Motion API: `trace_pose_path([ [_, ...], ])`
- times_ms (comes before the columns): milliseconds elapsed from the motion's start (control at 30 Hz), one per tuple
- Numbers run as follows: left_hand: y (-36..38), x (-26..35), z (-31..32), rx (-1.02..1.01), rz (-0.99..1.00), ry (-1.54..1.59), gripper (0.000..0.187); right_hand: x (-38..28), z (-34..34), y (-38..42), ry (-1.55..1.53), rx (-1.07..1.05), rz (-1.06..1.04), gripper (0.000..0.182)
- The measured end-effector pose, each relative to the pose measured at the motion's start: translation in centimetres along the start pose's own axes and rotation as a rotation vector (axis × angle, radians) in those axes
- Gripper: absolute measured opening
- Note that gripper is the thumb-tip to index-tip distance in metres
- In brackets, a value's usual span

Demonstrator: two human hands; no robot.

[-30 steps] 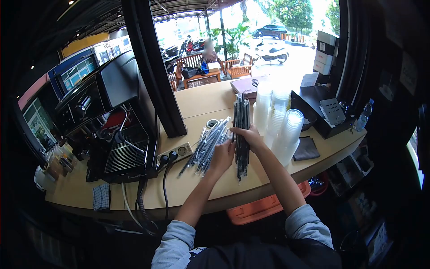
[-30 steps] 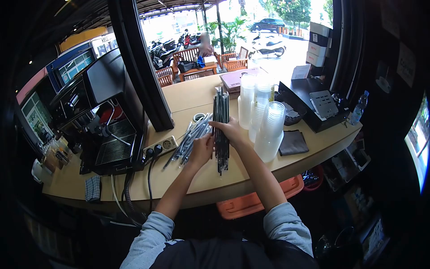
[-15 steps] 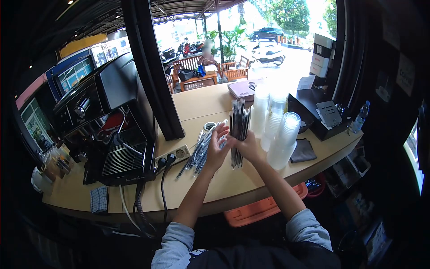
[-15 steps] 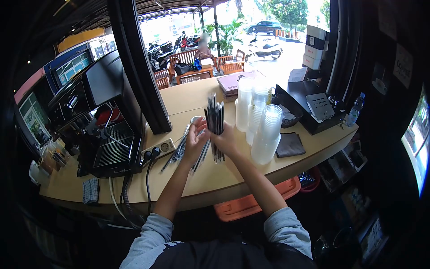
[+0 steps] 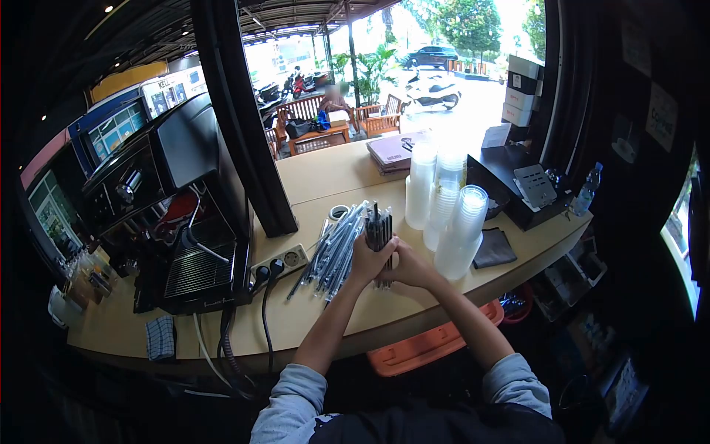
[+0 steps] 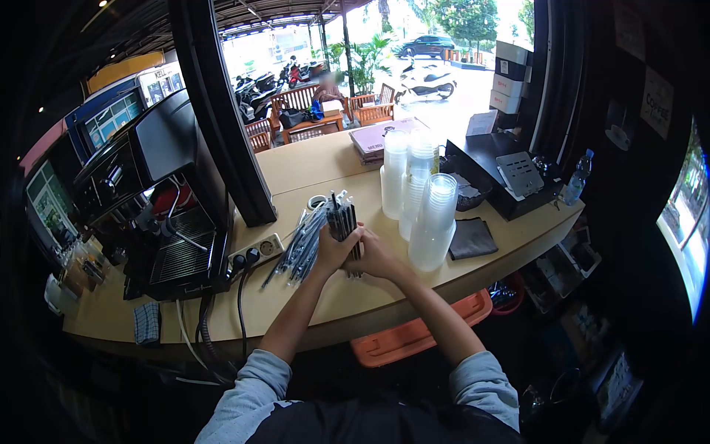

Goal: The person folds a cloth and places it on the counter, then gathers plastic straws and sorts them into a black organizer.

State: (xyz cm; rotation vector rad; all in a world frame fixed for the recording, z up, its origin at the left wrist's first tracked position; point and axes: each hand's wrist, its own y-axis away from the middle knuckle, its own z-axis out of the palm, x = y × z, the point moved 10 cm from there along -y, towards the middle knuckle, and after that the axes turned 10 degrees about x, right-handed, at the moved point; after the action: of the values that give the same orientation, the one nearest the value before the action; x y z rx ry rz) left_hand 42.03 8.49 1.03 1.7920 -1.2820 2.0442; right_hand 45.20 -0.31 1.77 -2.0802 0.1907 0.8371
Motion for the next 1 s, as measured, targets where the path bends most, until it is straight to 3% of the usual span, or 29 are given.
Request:
trace_pose_path([
  [33,-0.1,0.1,-0.5,0.044,-0.013,0.030,0.023,-0.4,-1.4,-0.3,0.002,-0.001,0.000,0.039],
  [100,-0.1,-0.1,-0.6,0.038,-0.045,0.039,0.022,0.7,-2.8,-0.3,0.421,-0.230,0.174,0.051],
  [167,0.0,0.1,-0.6,0.056,-0.012,0.095,0.021,-3.0,-6.4,-3.3,0.347,-0.046,0.270,0.051],
  [233,0.1,-0.3,-0.1,0.028,-0.011,0.117,0.021,-9.3,-9.2,-5.7,0.158,0.323,-0.115,0.046],
  [267,0.1,-0.4,0.3,0.003,-0.004,0.137,0.022,-10.3,-8.9,-6.5,0.160,0.323,-0.109,0.046],
  [333,0.5,0.4,0.6,-0.004,0.026,0.166,0.023,-14.6,-8.3,-6.6,0.305,0.364,-0.410,0.045],
  [367,0.7,0.3,0.6,-0.007,0.023,0.167,0.023,-13.6,-7.8,-6.5,0.307,0.364,-0.406,0.045],
  [433,1.0,0.4,1.3,-0.080,0.079,0.145,0.023,-10.6,-1.4,-6.1,0.650,-0.165,-0.444,0.049],
  [467,1.0,1.6,0.9,-0.022,0.220,0.147,0.023,-7.8,-0.2,-5.4,0.614,-0.369,-0.251,0.052],
  [500,1.0,0.9,1.2,-0.022,0.219,0.148,0.023,-8.3,-0.5,-5.1,0.615,-0.370,-0.250,0.052],
  [567,0.6,-1.1,1.5,-0.009,0.107,0.305,0.023,-10.2,-3.2,-5.6,0.442,-0.148,-0.284,0.056],
  [600,0.5,-0.4,1.3,-0.002,0.108,0.307,0.023,-10.2,-3.4,-5.5,0.442,-0.153,-0.289,0.056],
  [667,0.6,-0.3,1.1,-0.044,0.038,0.106,0.023,-10.7,-6.3,-5.8,0.123,0.077,-0.254,0.062],
  [767,0.4,-2.4,1.5,-0.109,0.057,0.001,0.023,-11.9,-6.6,-4.9,0.276,0.169,-0.364,0.066],
  [833,0.9,-0.4,1.6,-0.064,0.104,0.148,0.021,-11.3,-5.3,-4.5,0.409,0.079,-0.400,0.068],
  [900,1.1,0.3,1.1,-0.019,0.147,0.292,0.020,-9.4,-2.3,-3.5,0.588,-0.202,-0.410,0.069],
  [967,0.9,-0.1,1.5,-0.102,0.199,0.180,0.017,-9.9,-3.3,-3.4,0.571,-0.113,-0.452,0.073],
  [1000,0.9,0.7,1.3,-0.101,0.201,0.178,0.017,-9.7,-5.1,-3.5,0.307,0.013,-0.300,0.073],
])
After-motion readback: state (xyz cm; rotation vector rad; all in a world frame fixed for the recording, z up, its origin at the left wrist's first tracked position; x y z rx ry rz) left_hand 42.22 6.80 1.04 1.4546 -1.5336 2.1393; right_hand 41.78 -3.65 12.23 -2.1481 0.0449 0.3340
